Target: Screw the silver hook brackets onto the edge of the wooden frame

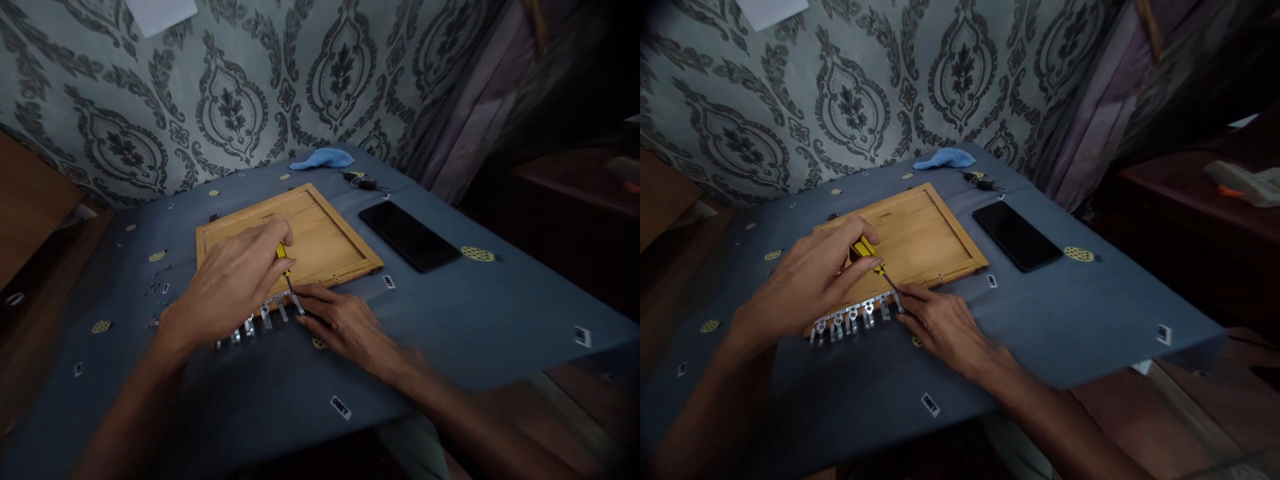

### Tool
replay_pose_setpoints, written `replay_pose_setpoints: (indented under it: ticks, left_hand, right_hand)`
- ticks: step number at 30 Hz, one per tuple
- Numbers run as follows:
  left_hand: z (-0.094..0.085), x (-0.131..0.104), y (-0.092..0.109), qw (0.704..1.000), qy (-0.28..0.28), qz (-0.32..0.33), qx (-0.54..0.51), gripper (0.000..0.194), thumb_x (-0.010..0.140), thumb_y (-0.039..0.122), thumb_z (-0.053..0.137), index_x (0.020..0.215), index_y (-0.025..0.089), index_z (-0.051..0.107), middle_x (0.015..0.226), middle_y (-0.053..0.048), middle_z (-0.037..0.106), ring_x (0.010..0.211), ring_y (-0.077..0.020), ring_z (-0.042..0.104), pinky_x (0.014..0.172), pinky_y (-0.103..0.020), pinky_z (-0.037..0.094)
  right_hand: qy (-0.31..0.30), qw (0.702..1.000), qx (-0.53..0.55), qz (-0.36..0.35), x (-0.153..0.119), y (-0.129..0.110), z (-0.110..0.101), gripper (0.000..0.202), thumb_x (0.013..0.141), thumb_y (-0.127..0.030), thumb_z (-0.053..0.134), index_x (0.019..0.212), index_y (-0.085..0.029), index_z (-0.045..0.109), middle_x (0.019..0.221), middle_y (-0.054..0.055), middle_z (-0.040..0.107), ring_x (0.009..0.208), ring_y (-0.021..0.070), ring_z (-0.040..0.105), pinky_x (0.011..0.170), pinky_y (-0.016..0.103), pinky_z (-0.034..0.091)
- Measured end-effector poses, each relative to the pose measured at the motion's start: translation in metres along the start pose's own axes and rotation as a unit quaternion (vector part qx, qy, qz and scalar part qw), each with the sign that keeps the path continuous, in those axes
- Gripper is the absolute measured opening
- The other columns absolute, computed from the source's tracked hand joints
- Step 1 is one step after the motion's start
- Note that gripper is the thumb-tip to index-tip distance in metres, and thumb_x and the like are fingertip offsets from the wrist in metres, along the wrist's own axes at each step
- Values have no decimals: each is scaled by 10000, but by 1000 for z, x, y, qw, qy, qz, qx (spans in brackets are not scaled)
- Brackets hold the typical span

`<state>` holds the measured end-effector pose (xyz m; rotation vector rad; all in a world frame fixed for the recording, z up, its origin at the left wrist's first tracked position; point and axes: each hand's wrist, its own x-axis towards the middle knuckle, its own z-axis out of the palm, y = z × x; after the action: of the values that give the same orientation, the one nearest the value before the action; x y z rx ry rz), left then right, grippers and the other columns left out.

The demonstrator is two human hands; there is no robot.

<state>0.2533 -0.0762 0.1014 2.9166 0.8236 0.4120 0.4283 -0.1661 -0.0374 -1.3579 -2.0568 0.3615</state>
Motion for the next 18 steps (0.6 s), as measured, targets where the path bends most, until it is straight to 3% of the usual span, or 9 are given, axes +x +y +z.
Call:
replay_pose_setpoints:
  ticks: [7, 13, 18]
  left_hand:
    - [5, 2, 0, 999, 22, 1, 26, 36, 1009, 224, 532, 987, 207, 508, 772, 28, 621, 680, -174, 601, 601, -280, 324]
    - [-2, 0, -5, 996, -35, 71, -37, 111, 1037, 189, 407, 1009, 214, 511, 969, -25, 651, 878, -191, 633, 703, -287, 425]
    - [-1, 1, -9, 998, -27, 41, -46, 105, 1031, 195, 428, 1073, 209, 523, 990, -23, 654, 869, -182, 638, 743, -290, 452]
  right_hand:
    - [1, 1000, -3, 1, -1, 1, 2, 269, 1010, -211, 578, 1235, -193, 725, 1326, 105, 714, 1057, 267, 756, 834, 394, 646]
    - [1, 1000, -11, 5, -1, 2, 2, 247, 1005, -216, 600, 1214, -211, 731, 1334, 95, 714, 1058, 245, 756, 861, 358, 635]
    - [5, 1000, -15, -2, -1, 2, 2, 233, 1009, -218, 593, 1194, -207, 734, 1325, 104, 716, 1047, 247, 760, 848, 359, 639]
